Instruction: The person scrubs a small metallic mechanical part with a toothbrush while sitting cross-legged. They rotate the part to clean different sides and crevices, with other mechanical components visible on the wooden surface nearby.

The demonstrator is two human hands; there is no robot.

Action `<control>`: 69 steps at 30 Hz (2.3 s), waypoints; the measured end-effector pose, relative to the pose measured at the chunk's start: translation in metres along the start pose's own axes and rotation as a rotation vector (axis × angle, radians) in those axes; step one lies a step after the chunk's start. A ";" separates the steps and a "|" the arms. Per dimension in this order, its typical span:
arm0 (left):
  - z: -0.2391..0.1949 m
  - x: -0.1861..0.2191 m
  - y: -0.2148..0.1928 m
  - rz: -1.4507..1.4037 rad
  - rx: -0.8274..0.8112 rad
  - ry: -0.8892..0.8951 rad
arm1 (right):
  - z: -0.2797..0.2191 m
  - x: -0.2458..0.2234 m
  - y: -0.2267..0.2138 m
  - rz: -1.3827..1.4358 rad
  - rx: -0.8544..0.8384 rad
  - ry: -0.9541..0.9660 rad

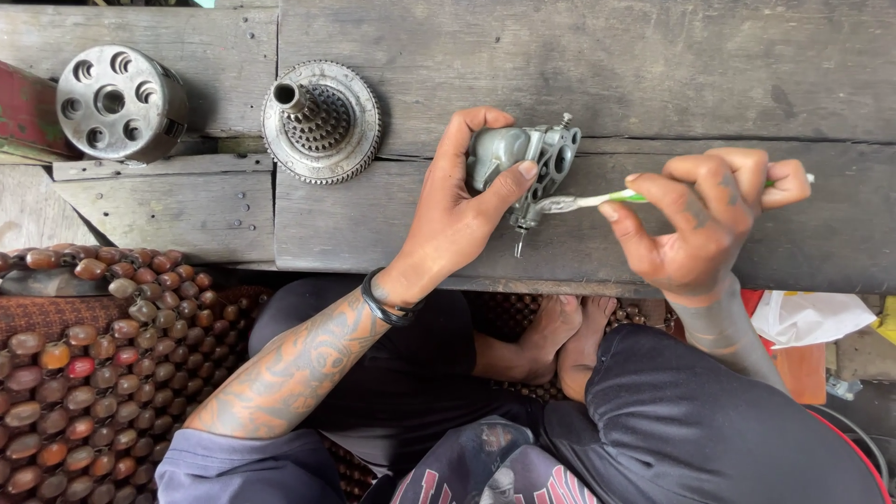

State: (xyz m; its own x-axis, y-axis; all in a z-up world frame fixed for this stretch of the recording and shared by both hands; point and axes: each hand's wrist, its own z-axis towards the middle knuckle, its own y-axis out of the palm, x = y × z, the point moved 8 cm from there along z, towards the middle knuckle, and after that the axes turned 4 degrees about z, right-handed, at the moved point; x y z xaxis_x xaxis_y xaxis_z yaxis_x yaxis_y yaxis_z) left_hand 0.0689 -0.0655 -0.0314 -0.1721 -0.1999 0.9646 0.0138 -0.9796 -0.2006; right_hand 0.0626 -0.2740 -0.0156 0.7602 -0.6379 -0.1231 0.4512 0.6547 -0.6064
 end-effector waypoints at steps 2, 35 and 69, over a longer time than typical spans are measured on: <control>-0.001 0.001 -0.002 0.009 0.013 0.001 | 0.000 -0.004 0.004 0.016 -0.020 -0.012; 0.000 0.001 -0.008 0.074 0.064 0.007 | 0.011 -0.004 0.003 0.064 -0.015 0.041; 0.003 0.001 -0.006 0.265 0.107 0.063 | 0.028 -0.016 -0.005 -0.100 -0.130 -0.171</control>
State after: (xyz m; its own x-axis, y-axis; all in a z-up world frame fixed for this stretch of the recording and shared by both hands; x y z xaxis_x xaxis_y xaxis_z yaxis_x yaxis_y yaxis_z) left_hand 0.0717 -0.0600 -0.0290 -0.2099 -0.4507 0.8677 0.1696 -0.8907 -0.4217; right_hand 0.0613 -0.2556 0.0111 0.7880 -0.6116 0.0704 0.4723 0.5273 -0.7063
